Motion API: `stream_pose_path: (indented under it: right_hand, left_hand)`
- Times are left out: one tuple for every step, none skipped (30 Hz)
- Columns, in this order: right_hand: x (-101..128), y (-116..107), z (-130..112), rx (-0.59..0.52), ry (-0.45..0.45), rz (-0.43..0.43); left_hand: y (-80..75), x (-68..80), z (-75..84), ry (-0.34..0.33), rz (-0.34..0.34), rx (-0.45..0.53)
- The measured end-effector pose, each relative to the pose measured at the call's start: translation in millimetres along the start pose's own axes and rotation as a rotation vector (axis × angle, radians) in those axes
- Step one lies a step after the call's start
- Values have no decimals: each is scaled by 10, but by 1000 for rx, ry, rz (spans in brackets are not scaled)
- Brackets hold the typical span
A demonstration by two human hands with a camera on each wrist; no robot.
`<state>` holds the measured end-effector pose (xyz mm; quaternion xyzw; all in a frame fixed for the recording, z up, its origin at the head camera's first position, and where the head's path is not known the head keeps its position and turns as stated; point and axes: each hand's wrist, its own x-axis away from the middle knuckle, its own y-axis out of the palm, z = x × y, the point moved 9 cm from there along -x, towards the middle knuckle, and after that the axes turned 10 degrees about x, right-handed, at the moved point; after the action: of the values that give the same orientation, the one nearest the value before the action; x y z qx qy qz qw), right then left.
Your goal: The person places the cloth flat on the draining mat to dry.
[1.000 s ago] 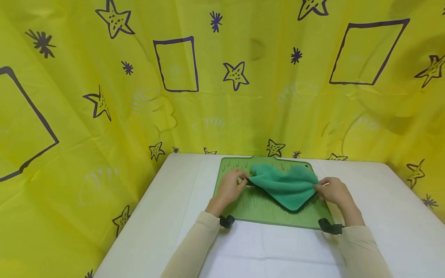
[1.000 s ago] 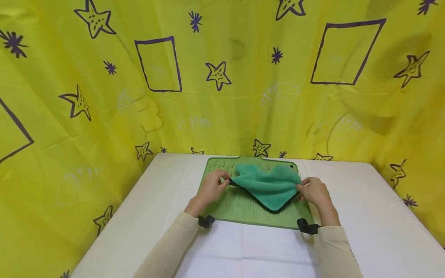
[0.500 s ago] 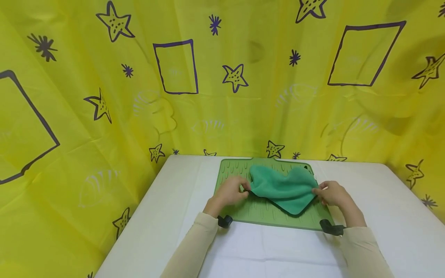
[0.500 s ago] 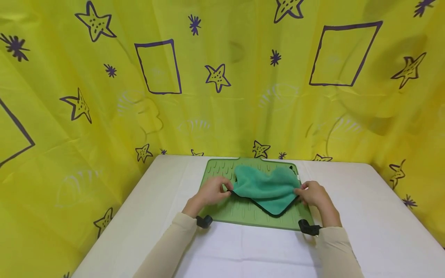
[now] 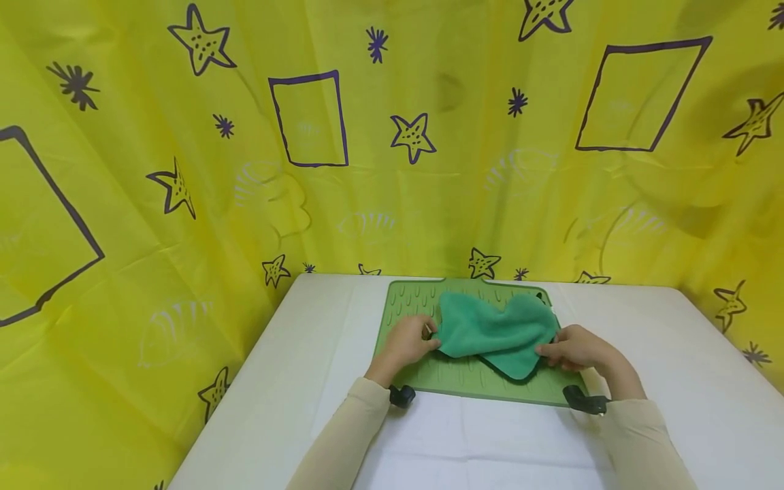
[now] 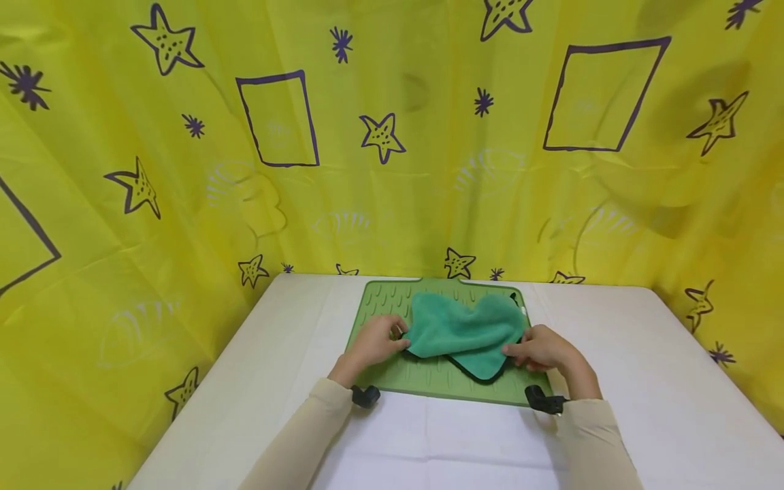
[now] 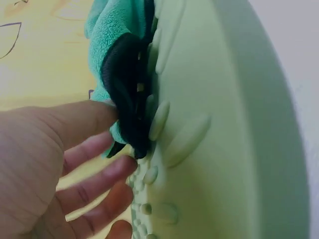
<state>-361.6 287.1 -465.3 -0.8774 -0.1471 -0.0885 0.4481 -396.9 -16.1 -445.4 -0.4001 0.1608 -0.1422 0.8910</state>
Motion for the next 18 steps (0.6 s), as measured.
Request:
stream_pose_path:
  right_hand:
    - [-1, 10, -25, 2, -18, -3]
    - [-3, 19, -50, 2, -33, -3]
    - [3, 26, -76, 1, -49, -2]
    - [6, 32, -103, -4, -67, -2]
    - [-1, 41, -116, -16, -80, -2]
    - [-3, 50, -126, -27, -93, -1]
    - [-9, 60, -143, -38, -107, -2]
    - [-22, 71, -153, -49, -118, -1]
    - [-36, 82, -163, -62, -130, -1]
    - [-54, 93, -169, -70, -140, 2]
    - [-70, 104, -176, -79, -149, 4]
    - [-79, 108, -188, -81, -154, 9]
    - [-89, 114, -198, -78, -155, 15]
    - [-94, 119, -207, -72, -157, 19]
    - [-92, 124, -215, -60, -158, 22]
    - [-89, 132, -220, -50, -157, 18]
    - [-83, 139, -227, -41, -156, 13]
    - [-76, 147, -233, -30, -156, 8]
  left_hand:
    - [10, -3, -13, -13, 6, -14]
    - [19, -5, -25, -23, 10, -32]
    - [29, -5, -35, -34, 10, -47]
    - [39, -6, -41, -39, 9, -68]
    - [50, -5, -45, -42, 5, -84]
    - [62, -5, -50, -46, 1, -97]
    - [69, -1, -50, -47, -3, -104]
    - [75, 3, -54, -51, -6, -107]
    - [77, 9, -60, -59, -8, -103]
    - [81, 14, -67, -66, -8, -99]
    - [78, 23, -73, -77, -7, -85]
    - [74, 31, -80, -87, -5, -75]
    - [69, 39, -83, -94, -2, -57]
    - [65, 45, -90, -104, 2, -45]
    - [60, 49, -95, -111, 9, -35]
    - [57, 50, -102, -117, 14, -24]
    - [53, 52, -107, -121, 21, -15]
    - [52, 50, -116, -126, 28, -11]
